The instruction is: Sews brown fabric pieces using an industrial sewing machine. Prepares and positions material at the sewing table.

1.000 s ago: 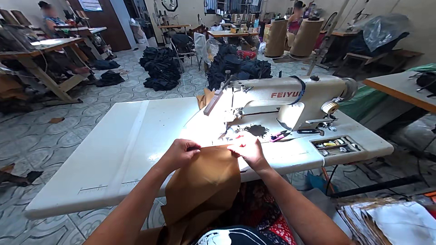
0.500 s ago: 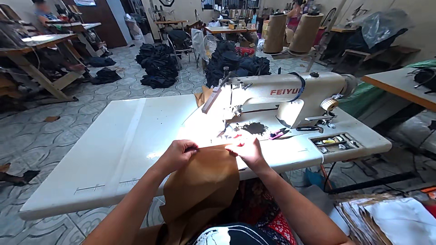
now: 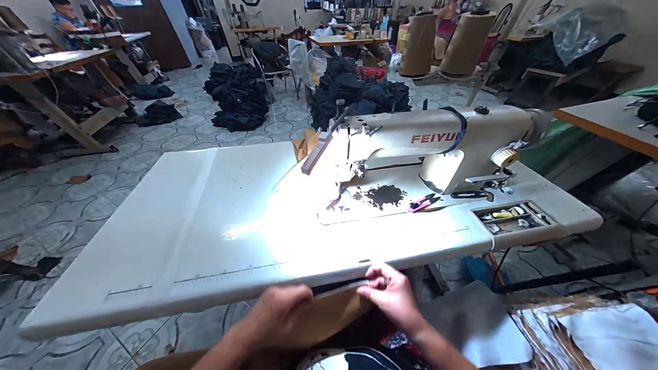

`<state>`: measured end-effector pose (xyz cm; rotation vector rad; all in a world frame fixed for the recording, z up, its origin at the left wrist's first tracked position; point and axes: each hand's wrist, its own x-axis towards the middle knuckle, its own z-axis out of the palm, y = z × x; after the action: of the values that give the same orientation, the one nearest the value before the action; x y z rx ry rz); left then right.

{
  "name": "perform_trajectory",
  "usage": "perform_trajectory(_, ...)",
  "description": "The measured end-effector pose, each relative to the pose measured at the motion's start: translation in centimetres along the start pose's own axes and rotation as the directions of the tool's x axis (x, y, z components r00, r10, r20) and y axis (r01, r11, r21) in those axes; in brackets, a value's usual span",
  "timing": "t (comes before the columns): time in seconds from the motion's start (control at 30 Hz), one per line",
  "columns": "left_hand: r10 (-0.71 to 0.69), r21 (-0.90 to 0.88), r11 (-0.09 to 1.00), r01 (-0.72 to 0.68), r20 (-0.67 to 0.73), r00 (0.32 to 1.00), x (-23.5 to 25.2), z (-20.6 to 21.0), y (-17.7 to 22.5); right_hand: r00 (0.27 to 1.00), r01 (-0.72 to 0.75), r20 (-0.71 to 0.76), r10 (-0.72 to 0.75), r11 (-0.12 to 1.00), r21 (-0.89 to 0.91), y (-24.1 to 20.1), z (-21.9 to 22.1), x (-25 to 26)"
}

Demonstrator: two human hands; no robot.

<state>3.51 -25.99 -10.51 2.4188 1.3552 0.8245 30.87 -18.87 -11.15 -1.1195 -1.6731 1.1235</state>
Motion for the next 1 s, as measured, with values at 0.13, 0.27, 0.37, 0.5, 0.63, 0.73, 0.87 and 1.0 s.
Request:
perform_trajectory(0.13, -0.173, -0.055, 0.980, 0.191, 0.240, 0.955, 8.7, -6.3, -1.7, 0.981, 0.159, -0.071, -0.179, 0.961, -0.224, -3.9, -1.4, 7.3)
perform_trajectory(0.27, -0.206, -0.039, 0.973, 0.228, 0.305, 0.930, 14.6, -7.2, -7.2, 0.994, 0.072, -0.056, -0.090, 0.960, -0.269, -4.2, -0.9, 13.3)
perform_trajectory(0.37, -0.343, 0.113, 0.937, 0.330, 0.458, 0.820, 17.5, -7.7, -7.7, 0.998, -0.052, -0.045, 0.040, 0.954, -0.295, -4.3, -0.4, 15.1)
perform_trajectory(0.5, -0.455, 0.390, 0.875, 0.286, 0.463, 0.761, 19.1, -7.6, -6.0, 0.996, -0.082, -0.056, 0.069, 0.961, -0.264, -3.8, -0.1, 15.4)
perform_trajectory(0.63, -0.158, 0.395, 0.913, 0.102, 0.113, 0.981, 16.5, -4.3, -5.4, 0.998, -0.035, -0.054, 0.023, 0.969, -0.245, -3.3, -0.1, 15.2)
perform_trajectory(0.73, 0.011, 0.332, 0.943, 0.010, -0.061, 0.998, 15.3, -0.7, -4.0, 0.998, 0.013, -0.049, -0.028, 0.959, -0.282, -3.1, 0.0, 15.2)
perform_trajectory(0.87, -0.232, 0.249, 0.938, 0.241, -0.068, 0.970, 14.0, 1.5, -1.0, 0.994, 0.097, 0.000, -0.107, 0.900, -0.424, -3.1, 0.1, 15.1)
perform_trajectory(1.0, -0.344, 0.253, 0.909, 0.333, 0.000, 0.939, 13.6, 1.5, -0.4, 0.946, 0.322, 0.209, -0.249, 0.796, -0.512, -2.6, -0.4, 15.3)
